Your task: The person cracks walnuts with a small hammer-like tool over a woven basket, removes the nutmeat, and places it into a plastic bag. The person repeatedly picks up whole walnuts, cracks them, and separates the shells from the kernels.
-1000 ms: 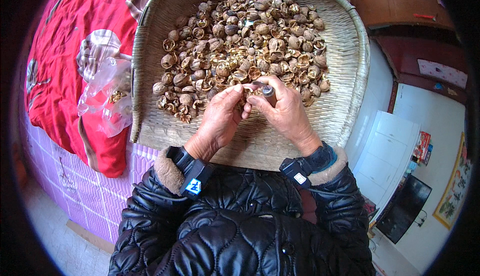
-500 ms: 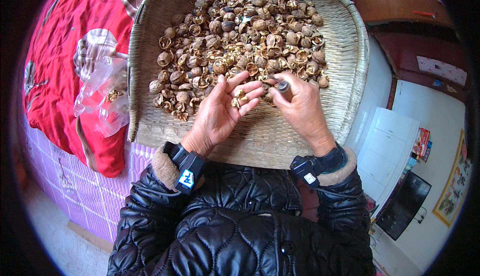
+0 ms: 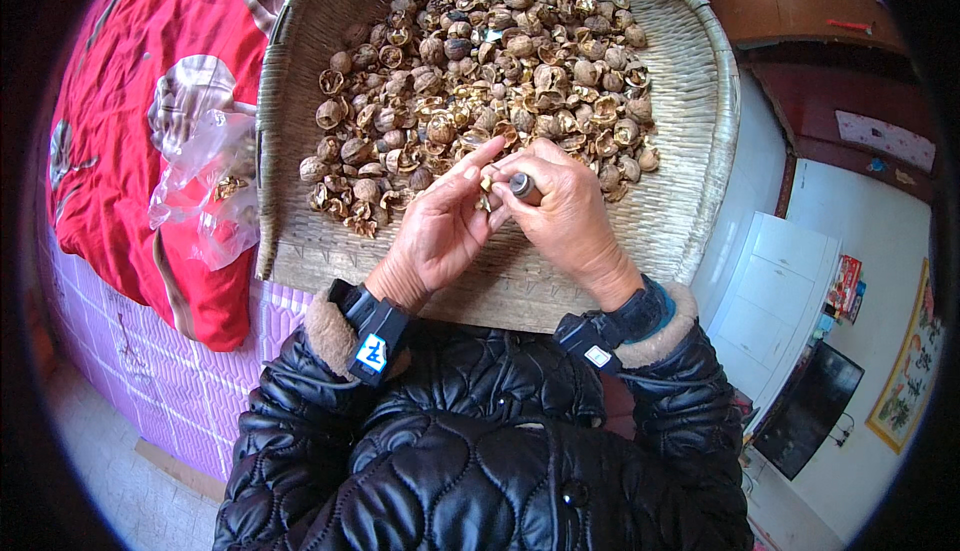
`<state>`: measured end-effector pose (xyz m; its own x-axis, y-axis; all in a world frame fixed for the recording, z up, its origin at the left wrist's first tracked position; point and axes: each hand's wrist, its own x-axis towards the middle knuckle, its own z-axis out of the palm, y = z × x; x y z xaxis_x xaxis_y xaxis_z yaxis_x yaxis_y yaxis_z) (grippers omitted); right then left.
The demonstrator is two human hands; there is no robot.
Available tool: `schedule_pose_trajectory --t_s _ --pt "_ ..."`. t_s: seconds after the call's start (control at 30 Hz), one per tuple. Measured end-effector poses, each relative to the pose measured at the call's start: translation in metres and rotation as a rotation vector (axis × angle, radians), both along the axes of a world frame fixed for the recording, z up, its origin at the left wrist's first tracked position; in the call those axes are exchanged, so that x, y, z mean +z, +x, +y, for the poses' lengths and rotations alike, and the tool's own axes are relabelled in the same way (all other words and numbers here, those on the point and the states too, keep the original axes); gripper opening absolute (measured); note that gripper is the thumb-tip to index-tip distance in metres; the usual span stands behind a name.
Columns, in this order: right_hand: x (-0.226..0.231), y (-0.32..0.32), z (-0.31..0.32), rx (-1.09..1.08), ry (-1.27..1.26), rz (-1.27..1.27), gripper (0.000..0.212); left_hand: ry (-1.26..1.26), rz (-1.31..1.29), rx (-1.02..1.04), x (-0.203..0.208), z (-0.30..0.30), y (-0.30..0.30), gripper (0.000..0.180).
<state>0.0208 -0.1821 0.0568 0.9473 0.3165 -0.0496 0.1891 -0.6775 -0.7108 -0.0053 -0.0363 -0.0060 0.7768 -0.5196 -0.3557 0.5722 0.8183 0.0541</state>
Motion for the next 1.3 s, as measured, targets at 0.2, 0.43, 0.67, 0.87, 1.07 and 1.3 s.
schedule_pose_trajectory --t_s 0.2,0.43,0.67,0.87,1.07,1.3 --pt "0.002 0.002 -0.004 -0.188 0.247 0.196 0.009 -0.065 0.011 -0.002 0.001 0.002 0.001 0.047" --pt "0.015 0.008 -0.043 -0.043 -0.232 0.066 0.021 0.358 -0.062 -0.196 0.005 0.025 0.004 0.029" --pt "0.019 0.009 -0.044 -0.143 -0.184 0.275 0.027 0.809 -0.2 0.01 0.05 0.115 0.004 0.02" --pt "0.024 0.007 -0.036 -0.035 -0.174 0.256 0.026 1.447 -0.162 0.121 0.082 0.24 -0.029 0.025" --pt "0.028 0.003 -0.025 -0.021 -0.144 0.28 0.027 1.658 -0.068 0.11 0.023 0.283 -0.037 0.016" --pt "0.034 -0.005 -0.03 -0.035 -0.22 0.318 0.031 1.877 -0.164 -0.083 0.016 0.285 -0.024 0.035"
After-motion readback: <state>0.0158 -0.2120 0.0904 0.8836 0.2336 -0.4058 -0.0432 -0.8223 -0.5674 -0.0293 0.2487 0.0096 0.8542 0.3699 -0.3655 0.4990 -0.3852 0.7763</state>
